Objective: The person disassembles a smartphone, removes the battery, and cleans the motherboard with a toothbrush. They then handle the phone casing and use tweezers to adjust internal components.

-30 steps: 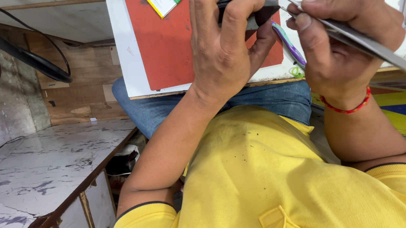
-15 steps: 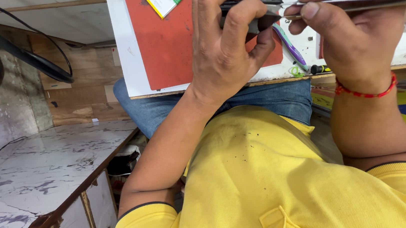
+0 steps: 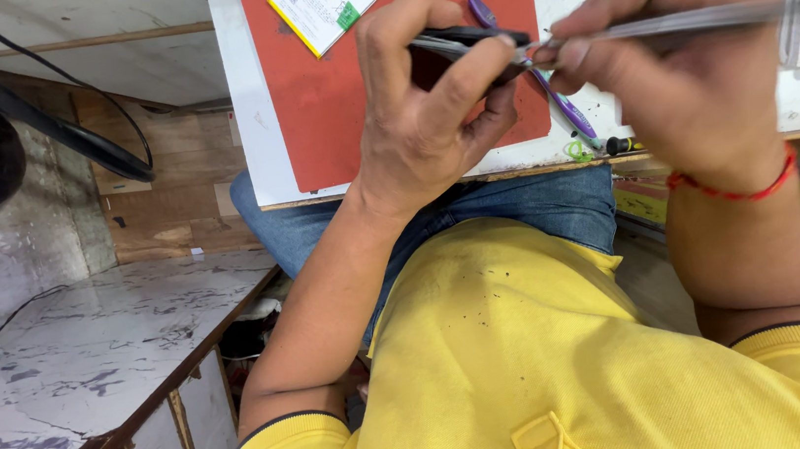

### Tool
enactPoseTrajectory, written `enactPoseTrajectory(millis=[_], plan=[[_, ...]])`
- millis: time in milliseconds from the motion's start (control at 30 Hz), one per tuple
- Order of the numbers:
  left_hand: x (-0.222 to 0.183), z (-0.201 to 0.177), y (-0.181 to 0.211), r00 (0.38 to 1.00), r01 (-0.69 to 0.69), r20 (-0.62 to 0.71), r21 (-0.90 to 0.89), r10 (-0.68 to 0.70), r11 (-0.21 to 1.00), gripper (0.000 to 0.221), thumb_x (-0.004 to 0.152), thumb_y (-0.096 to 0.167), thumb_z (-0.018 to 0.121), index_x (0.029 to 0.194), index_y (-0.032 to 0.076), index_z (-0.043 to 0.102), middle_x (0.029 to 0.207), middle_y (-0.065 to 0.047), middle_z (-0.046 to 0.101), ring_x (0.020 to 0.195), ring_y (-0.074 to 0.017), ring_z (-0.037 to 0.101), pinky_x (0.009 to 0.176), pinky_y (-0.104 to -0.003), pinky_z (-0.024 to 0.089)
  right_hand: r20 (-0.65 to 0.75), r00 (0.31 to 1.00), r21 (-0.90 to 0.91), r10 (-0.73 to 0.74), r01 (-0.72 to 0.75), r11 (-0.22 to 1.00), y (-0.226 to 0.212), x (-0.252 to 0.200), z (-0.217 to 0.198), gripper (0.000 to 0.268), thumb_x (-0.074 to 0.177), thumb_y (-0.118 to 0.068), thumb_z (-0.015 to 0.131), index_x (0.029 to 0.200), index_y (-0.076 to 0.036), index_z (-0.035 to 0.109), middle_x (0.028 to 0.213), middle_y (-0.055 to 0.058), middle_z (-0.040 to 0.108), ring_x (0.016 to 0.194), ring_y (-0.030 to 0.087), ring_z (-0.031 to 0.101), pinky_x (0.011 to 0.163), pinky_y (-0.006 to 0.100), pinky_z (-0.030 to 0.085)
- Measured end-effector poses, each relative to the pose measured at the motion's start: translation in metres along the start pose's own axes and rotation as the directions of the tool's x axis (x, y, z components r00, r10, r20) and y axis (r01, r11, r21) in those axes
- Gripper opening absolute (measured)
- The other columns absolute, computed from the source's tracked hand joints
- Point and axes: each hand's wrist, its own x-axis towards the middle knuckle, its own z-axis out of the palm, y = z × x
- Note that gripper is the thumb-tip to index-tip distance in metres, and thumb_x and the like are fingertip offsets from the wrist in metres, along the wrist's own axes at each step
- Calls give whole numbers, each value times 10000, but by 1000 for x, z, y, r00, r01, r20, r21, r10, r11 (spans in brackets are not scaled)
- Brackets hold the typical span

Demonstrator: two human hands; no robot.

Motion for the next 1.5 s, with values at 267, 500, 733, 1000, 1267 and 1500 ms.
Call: enactPoseTrajectory(millis=[267, 500, 733, 1000, 1267, 1500], plan=[[-4, -2, -7, 999, -41, 4, -35, 41, 999, 611, 840, 61, 918, 1290, 234, 543, 1342, -89, 405, 1245, -281, 463, 1008, -387, 468, 32, 946, 551, 324, -287, 784, 29, 4, -7, 79, 954, 71, 576, 954, 88, 653, 877, 189, 710, 664, 199, 711, 662, 295, 606], [-2, -4, -7, 998, 50, 31, -54, -48, 997, 552, 848, 84, 921, 1215, 181, 521, 1344, -114, 389, 1207, -275, 448, 983, -378, 478, 26, 967, 626, 252, -212, 751, 54, -19, -4, 61, 1016, 50, 600, 1003, 95, 639, 893, 206, 718, 725, 228, 726, 684, 299, 611], [6, -16, 19, 987, 135, 73, 142, -146, 981, 519, 887, 142, 903, 1230, 158, 514, 1369, -123, 391, 1238, -320, 465, 954, -412, 514, -1, 954, -672, 298, -222, 707, 73, 5, -25, 249, 932, -143, 802, 1026, 63, 696, 733, 164, 705, 635, 266, 700, 613, 354, 538], [19, -18, 26, 961, 245, 97, 119, -257, 962, 504, 933, 143, 891, 1265, 145, 513, 1354, -143, 413, 1212, -337, 556, 922, -416, 563, -36, 944, -618, -328, 237, 750, 29, -4, 17, 395, 948, -48, 874, 1285, 20, 680, 1121, 148, 625, 888, 239, 680, 765, 357, 557], [16, -16, 23, 953, 281, 94, 93, -289, 955, 551, 909, 29, 847, 1315, 164, 499, 1380, -136, 405, 1242, -358, 559, 958, -419, 565, -146, 889, -512, -433, 307, 803, 26, -10, 59, 457, 1007, 71, 837, 1390, -40, 615, 1231, 162, 555, 1056, 214, 643, 827, 269, 626], [10, -16, 26, 962, 240, 101, 118, -253, 963, 624, 822, -32, 833, 1331, 160, 527, 1383, -131, 393, 1249, -351, 548, 983, -431, 562, -166, 902, -596, -398, 230, 770, 26, -17, 63, 301, 936, 44, 871, 1139, -15, 656, 1127, 120, 601, 1004, 260, 639, 771, 358, 557]])
